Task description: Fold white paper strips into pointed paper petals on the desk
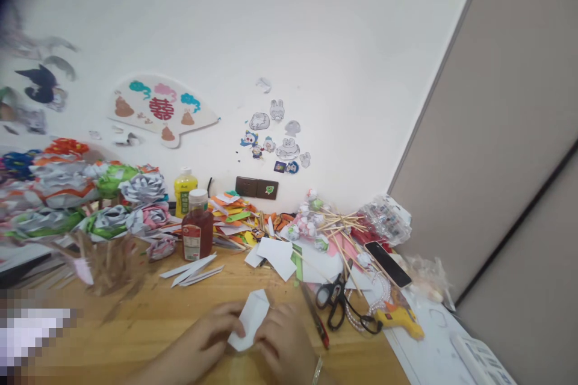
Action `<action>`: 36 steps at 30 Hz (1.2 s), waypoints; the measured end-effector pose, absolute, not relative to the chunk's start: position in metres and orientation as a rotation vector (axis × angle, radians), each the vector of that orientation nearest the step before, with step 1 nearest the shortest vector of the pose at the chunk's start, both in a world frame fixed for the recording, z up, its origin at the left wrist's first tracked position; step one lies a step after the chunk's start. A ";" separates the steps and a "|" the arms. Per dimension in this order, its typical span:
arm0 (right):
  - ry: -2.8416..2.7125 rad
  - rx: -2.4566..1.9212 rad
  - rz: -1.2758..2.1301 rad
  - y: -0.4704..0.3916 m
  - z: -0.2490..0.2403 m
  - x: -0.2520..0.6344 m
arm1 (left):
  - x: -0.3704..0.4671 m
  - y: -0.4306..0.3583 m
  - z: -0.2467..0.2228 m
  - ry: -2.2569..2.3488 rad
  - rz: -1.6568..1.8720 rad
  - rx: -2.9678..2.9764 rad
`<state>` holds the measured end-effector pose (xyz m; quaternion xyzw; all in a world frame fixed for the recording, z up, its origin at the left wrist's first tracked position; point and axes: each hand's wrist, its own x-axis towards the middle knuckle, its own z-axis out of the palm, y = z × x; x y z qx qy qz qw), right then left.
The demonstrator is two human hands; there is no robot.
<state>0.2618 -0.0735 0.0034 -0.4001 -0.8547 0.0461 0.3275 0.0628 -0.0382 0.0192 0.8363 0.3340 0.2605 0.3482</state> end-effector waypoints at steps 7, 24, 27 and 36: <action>-2.212 -1.084 0.391 -0.071 0.004 0.267 | 0.057 -0.038 0.021 0.808 0.612 2.591; -2.301 -1.098 0.521 -0.068 0.003 0.271 | 0.057 -0.034 0.020 0.610 0.503 2.489; -2.260 -1.112 0.523 -0.066 -0.003 0.269 | 0.060 -0.030 0.010 0.667 0.575 2.398; -2.199 -1.330 0.487 -0.062 -0.012 0.262 | 0.067 -0.028 -0.009 0.862 0.610 2.376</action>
